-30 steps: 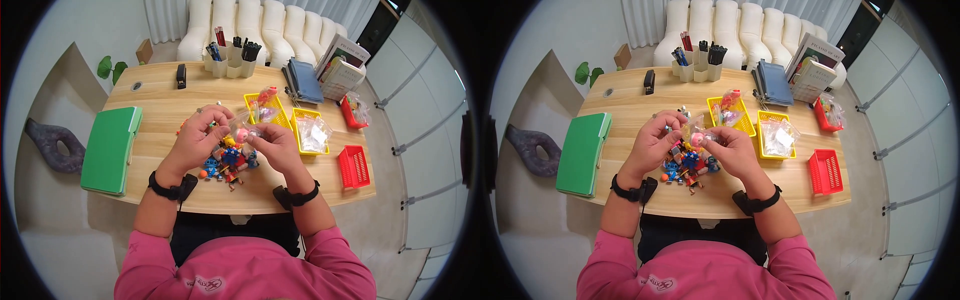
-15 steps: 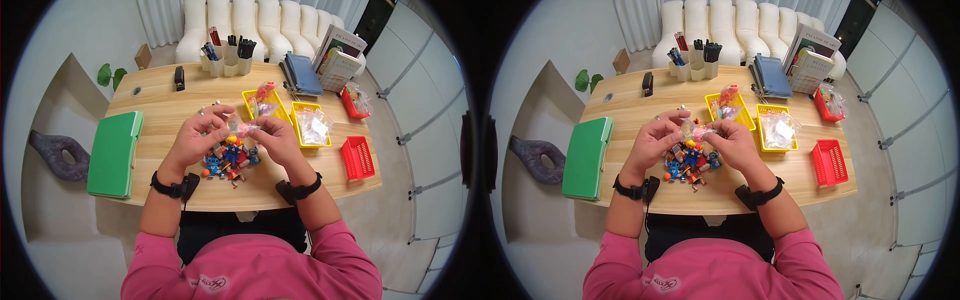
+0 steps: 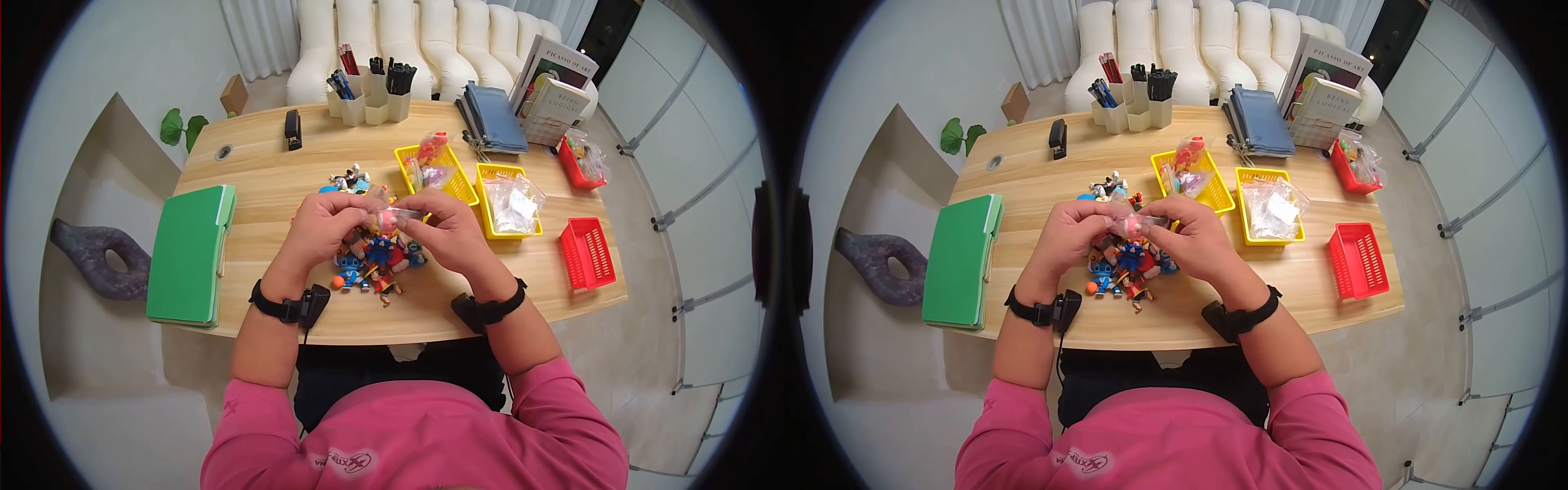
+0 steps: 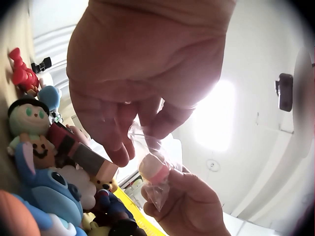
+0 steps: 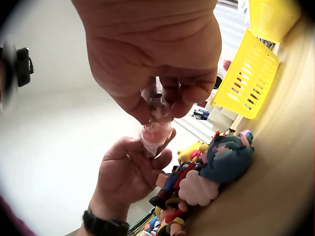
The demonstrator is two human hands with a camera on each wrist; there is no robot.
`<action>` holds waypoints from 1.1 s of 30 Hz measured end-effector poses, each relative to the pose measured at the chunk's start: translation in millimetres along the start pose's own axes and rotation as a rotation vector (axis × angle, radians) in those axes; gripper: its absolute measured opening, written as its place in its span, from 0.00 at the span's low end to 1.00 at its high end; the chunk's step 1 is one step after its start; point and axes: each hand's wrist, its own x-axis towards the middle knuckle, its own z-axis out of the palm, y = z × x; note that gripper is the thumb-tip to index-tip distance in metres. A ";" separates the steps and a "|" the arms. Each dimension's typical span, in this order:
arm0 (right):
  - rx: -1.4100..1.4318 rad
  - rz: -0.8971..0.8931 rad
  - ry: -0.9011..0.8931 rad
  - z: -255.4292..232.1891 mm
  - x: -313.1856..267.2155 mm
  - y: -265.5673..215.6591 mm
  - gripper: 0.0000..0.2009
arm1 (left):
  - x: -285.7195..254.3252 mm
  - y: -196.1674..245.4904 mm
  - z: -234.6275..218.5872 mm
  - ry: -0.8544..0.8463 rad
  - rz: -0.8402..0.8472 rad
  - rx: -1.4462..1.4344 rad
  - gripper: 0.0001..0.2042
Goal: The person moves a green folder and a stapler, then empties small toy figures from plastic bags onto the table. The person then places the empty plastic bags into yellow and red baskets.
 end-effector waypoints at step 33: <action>0.825 0.479 0.083 2.6 2.9 14.9 0.16 | -7.7 1.5 7.0 0.003 0.357 0.379 0.08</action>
